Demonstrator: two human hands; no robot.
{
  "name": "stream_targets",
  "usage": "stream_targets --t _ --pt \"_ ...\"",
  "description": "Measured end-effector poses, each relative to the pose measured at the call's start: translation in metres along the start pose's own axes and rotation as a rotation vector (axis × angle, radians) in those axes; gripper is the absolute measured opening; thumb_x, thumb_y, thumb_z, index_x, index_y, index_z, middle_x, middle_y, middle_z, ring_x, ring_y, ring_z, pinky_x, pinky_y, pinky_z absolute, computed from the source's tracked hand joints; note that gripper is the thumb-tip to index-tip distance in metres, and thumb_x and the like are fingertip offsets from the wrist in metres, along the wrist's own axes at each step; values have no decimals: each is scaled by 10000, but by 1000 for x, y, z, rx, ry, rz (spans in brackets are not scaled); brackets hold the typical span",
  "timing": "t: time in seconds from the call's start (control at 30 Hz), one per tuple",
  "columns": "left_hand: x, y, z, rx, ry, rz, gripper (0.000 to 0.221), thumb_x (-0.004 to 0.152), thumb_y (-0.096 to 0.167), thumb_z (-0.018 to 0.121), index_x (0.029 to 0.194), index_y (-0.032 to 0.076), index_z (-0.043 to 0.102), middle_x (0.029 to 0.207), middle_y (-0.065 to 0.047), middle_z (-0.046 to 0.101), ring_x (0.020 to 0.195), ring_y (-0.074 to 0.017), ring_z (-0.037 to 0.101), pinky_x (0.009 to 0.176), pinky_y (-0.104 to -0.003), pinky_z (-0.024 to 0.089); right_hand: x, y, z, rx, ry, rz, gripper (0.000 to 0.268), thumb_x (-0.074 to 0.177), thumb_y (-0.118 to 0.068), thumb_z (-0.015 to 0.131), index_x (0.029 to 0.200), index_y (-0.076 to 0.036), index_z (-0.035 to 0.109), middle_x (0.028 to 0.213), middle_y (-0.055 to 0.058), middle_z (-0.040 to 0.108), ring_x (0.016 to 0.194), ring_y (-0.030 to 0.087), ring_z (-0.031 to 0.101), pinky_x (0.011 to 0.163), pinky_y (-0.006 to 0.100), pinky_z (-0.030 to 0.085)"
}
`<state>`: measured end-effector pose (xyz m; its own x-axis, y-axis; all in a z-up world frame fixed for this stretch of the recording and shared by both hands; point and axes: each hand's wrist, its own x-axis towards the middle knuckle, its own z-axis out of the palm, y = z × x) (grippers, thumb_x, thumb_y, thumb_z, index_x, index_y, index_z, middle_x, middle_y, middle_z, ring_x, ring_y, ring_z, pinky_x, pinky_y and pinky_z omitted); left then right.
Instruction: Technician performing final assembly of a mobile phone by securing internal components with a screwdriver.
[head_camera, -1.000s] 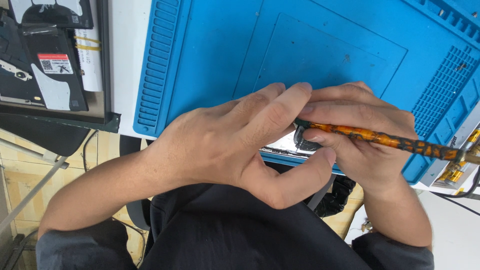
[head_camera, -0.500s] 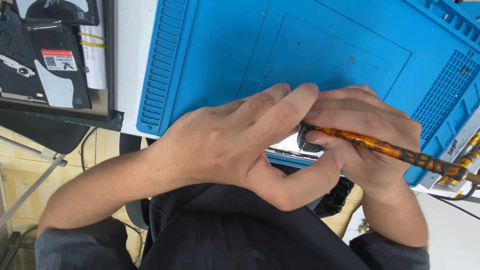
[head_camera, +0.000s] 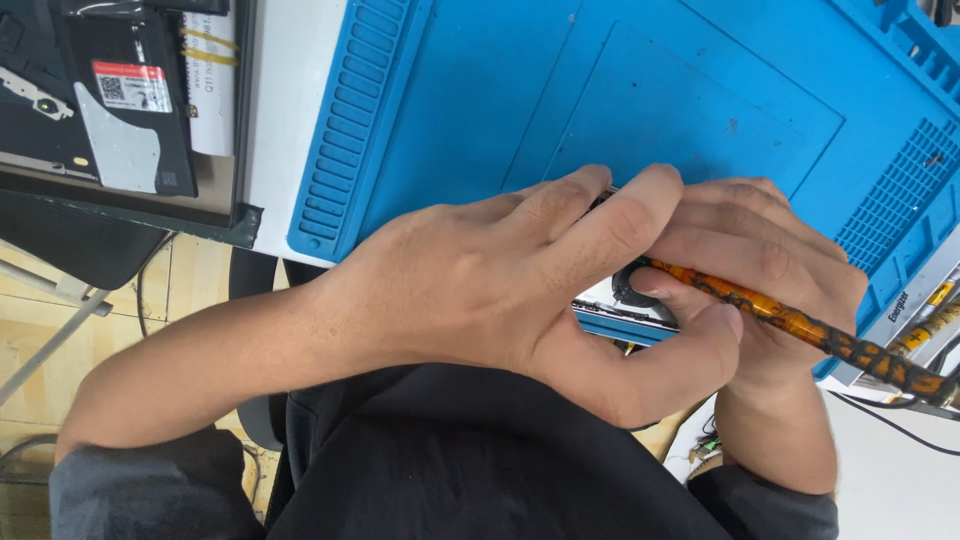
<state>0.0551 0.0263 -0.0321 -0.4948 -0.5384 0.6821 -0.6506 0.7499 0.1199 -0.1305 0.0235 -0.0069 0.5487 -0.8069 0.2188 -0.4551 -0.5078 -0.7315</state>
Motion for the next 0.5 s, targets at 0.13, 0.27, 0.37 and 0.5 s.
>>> stream_targets --t 0.13,0.27,0.37,0.5 --pt "-2 1 2 -41 -18 8 384 982 169 642 1136 262 302 1071 -204 376 758 -157 637 614 -202 551 1 0 0 -3 -7 3 163 756 -134 529 802 23 534 760 156 582 787 324 615 747 376 481" --pt "-2 1 2 -86 -33 -11 401 978 152 653 1138 273 305 1097 -212 360 781 -182 656 613 -219 559 2 0 -1 -1 -15 17 157 753 -124 531 801 26 535 785 178 582 799 331 613 750 376 475" --pt "0 0 4 -83 -11 0 408 964 145 661 1110 258 298 1060 -202 383 737 -157 632 635 -201 573 5 1 -2 4 -12 -41 164 735 -101 516 750 62 526 722 194 575 729 344 609 704 385 481" --pt "0 2 4 -125 -32 -1 398 973 117 646 1129 253 306 1090 -221 344 746 -179 630 645 -225 569 4 2 -3 1 -19 -61 150 735 -89 529 770 57 530 744 192 583 750 344 615 720 378 478"
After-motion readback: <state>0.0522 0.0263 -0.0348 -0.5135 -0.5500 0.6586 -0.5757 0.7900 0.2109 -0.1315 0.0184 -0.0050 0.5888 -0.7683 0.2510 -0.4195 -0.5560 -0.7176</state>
